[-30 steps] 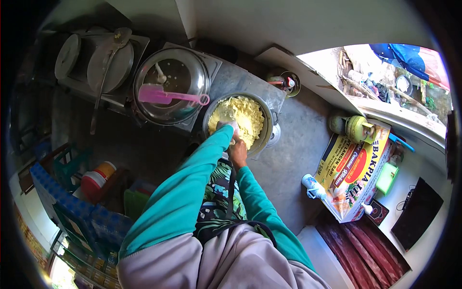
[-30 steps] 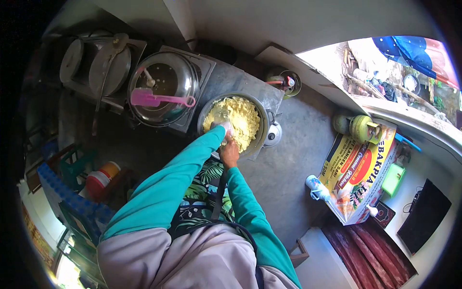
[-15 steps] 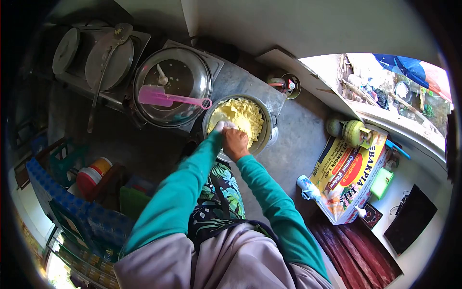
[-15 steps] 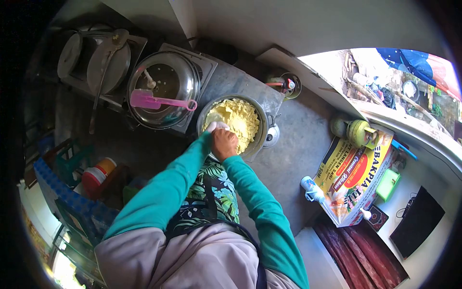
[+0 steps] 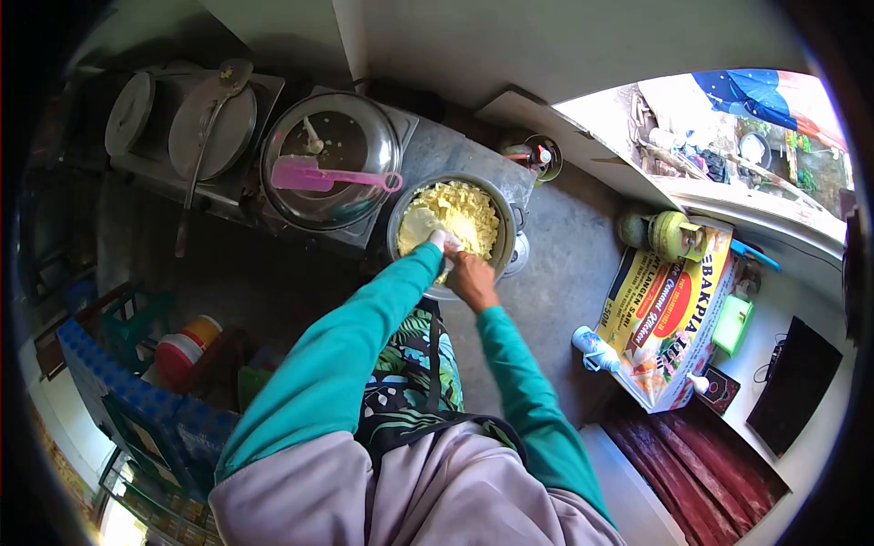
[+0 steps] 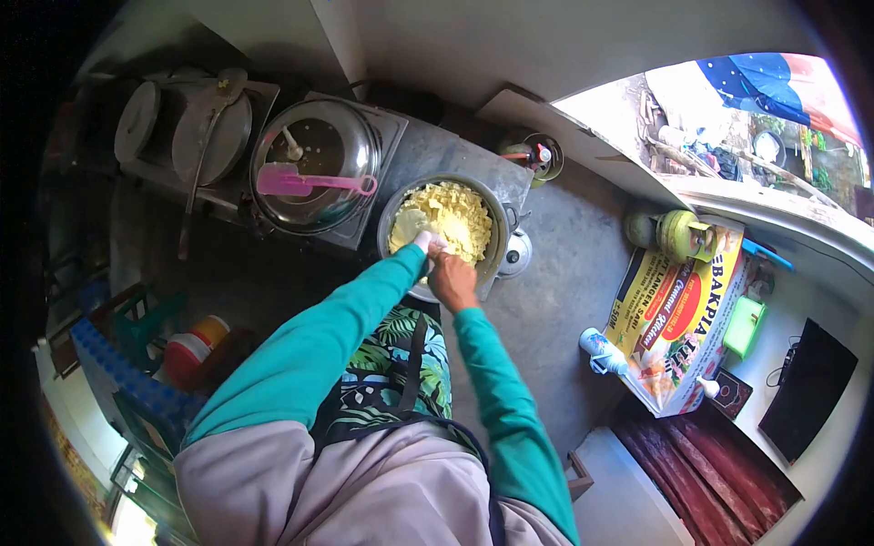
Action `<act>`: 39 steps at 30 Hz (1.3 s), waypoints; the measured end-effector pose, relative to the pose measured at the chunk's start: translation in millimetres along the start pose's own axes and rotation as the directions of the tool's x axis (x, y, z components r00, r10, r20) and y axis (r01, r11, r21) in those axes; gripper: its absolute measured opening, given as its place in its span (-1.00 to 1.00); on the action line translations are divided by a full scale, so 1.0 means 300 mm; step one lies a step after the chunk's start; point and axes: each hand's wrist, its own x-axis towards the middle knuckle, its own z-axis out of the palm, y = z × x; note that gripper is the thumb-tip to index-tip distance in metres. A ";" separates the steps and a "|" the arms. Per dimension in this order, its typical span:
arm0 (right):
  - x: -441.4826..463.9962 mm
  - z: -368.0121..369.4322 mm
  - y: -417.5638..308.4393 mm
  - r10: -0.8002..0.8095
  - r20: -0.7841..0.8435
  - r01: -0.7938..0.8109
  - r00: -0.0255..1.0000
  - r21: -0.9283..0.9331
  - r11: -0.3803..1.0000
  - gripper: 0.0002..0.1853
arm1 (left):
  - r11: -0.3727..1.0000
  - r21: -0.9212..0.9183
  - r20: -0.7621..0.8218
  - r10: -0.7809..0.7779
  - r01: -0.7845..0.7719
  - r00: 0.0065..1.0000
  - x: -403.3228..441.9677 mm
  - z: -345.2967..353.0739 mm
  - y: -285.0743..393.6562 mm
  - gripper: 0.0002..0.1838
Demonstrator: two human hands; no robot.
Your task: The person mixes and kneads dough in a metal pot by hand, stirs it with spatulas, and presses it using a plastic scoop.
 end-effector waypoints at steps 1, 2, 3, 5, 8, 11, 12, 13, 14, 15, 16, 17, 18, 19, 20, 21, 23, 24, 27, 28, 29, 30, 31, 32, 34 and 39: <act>-0.031 -0.037 -0.005 -0.077 0.017 0.078 0.997 -0.113 0.990 -0.62 | 0.981 -0.136 0.016 -0.135 0.136 0.991 -0.113 0.045 0.028 -0.77; -0.051 -0.066 -0.014 -0.152 0.036 0.156 0.988 -0.226 0.961 -0.70 | 0.953 -0.269 0.054 -0.131 0.141 0.990 -0.219 0.077 0.029 -0.77; -0.078 -0.090 -0.047 -0.197 0.057 0.205 0.979 -0.275 0.939 -0.76 | 0.936 -0.349 0.047 -0.017 0.033 0.999 -0.325 0.089 0.008 -0.77; -0.097 -0.053 -0.086 -0.297 0.081 0.306 0.952 -0.346 0.887 -0.81 | 0.871 -0.481 0.098 -0.059 0.099 0.993 -0.347 0.045 -0.027 -0.76; -0.018 0.138 -0.094 -0.255 0.059 0.259 0.965 -0.334 0.906 -0.77 | 0.818 -0.415 0.488 -0.169 0.398 0.857 -0.182 -0.129 -0.068 -0.73; 0.036 0.152 -0.113 -0.142 -0.002 0.138 0.990 -0.219 0.966 -0.77 | 0.963 -0.080 0.459 -0.194 0.258 0.867 -0.044 -0.173 -0.024 -0.73; 0.063 0.145 -0.105 -0.153 -0.003 0.148 0.988 -0.222 0.964 -0.77 | 0.978 0.039 0.410 -0.202 0.204 0.889 0.005 -0.169 -0.003 -0.73; 0.076 0.144 -0.096 -0.072 0.005 0.072 0.997 -0.131 0.989 -0.75 | 0.972 0.169 0.347 -0.214 0.163 0.913 0.047 -0.163 0.015 -0.73; 0.066 0.151 -0.086 0.012 0.024 -0.011 1.000 -0.038 0.999 -0.74 | 0.946 0.294 0.271 -0.222 0.139 0.937 0.081 -0.157 0.019 -0.73; 0.050 0.166 -0.069 0.003 0.027 -0.002 1.000 -0.041 0.999 -0.74 | 0.908 0.398 0.203 -0.222 0.127 0.954 0.091 -0.146 0.022 -0.72; 0.025 0.177 -0.049 0.064 0.008 -0.064 0.998 0.068 0.996 -0.72 | 0.858 0.496 0.127 -0.221 0.131 0.967 0.095 -0.132 0.020 -0.72; 0.003 0.184 -0.030 0.122 -0.010 -0.118 0.993 0.178 0.977 -0.66 | 0.819 0.556 0.071 -0.217 0.142 0.974 0.086 -0.125 0.017 -0.72; -0.014 0.199 -0.010 0.178 -0.024 -0.164 0.984 0.291 0.943 -0.58 | 0.792 0.592 0.023 -0.206 0.153 0.978 0.071 -0.113 0.012 -0.72; -0.026 0.227 0.016 0.234 0.021 -0.226 0.972 0.351 0.909 -0.44 | 0.782 0.601 -0.017 -0.197 0.167 0.980 0.053 -0.096 -0.003 -0.72; -0.033 0.238 0.050 0.215 0.005 -0.203 0.977 0.351 0.914 -0.44 | 0.809 0.565 -0.035 -0.174 0.163 0.984 0.036 -0.075 -0.008 -0.72; -0.025 0.219 0.083 0.108 0.011 -0.106 0.994 0.320 0.941 -0.43 | 0.868 0.478 -0.036 -0.132 0.133 0.991 0.015 -0.053 -0.012 -0.71; -0.037 0.087 0.111 -0.010 0.166 -0.003 0.986 0.081 0.997 -0.41 | 0.998 0.057 0.007 0.039 -0.039 0.999 -0.024 0.008 -0.059 -0.71; -0.048 0.040 0.116 -0.176 0.128 0.194 0.976 -0.142 0.971 -0.52 | 0.966 -0.213 -0.012 0.145 -0.144 0.989 -0.059 0.022 -0.121 -0.70; -0.123 -0.087 0.060 -0.423 0.259 0.495 0.868 -0.410 0.766 -0.78 | 0.707 -0.680 0.132 0.378 -0.194 0.916 -0.119 0.045 -0.256 -0.64; -0.130 -0.071 0.065 -0.545 0.275 0.607 0.792 -0.443 0.660 -0.81 | 0.612 -0.790 0.306 0.351 0.030 0.885 -0.105 0.045 -0.257 -0.64; -0.128 -0.033 0.059 -0.533 0.307 0.613 0.788 -0.461 0.642 -0.81 | 0.585 -0.810 0.292 0.337 0.043 0.895 -0.111 0.029 -0.289 -0.64; -0.124 0.011 0.044 -0.522 0.342 0.623 0.781 -0.473 0.622 -0.81 | 0.605 -0.796 0.272 0.318 0.027 0.908 -0.162 0.026 -0.291 -0.64; -0.136 0.030 0.015 -0.531 0.267 0.588 0.804 -0.486 0.647 -0.80 | 0.643 -0.765 0.276 0.298 0.021 0.914 -0.172 0.006 -0.292 -0.64; -0.100 0.042 -0.002 -0.538 0.272 0.596 0.798 -0.486 0.639 -0.80 | 0.706 -0.708 0.291 0.281 0.009 0.915 -0.166 -0.014 -0.267 -0.64; -0.044 0.090 0.010 -0.482 0.264 0.549 0.835 -0.437 0.712 -0.80 | 0.837 -0.547 0.317 0.221 -0.012 0.922 -0.112 -0.062 -0.240 -0.64; 0.012 0.144 0.070 -0.227 0.156 0.251 0.961 -0.155 0.956 -0.66 | 0.997 0.060 0.121 0.040 -0.048 0.992 0.066 -0.087 -0.142 -0.65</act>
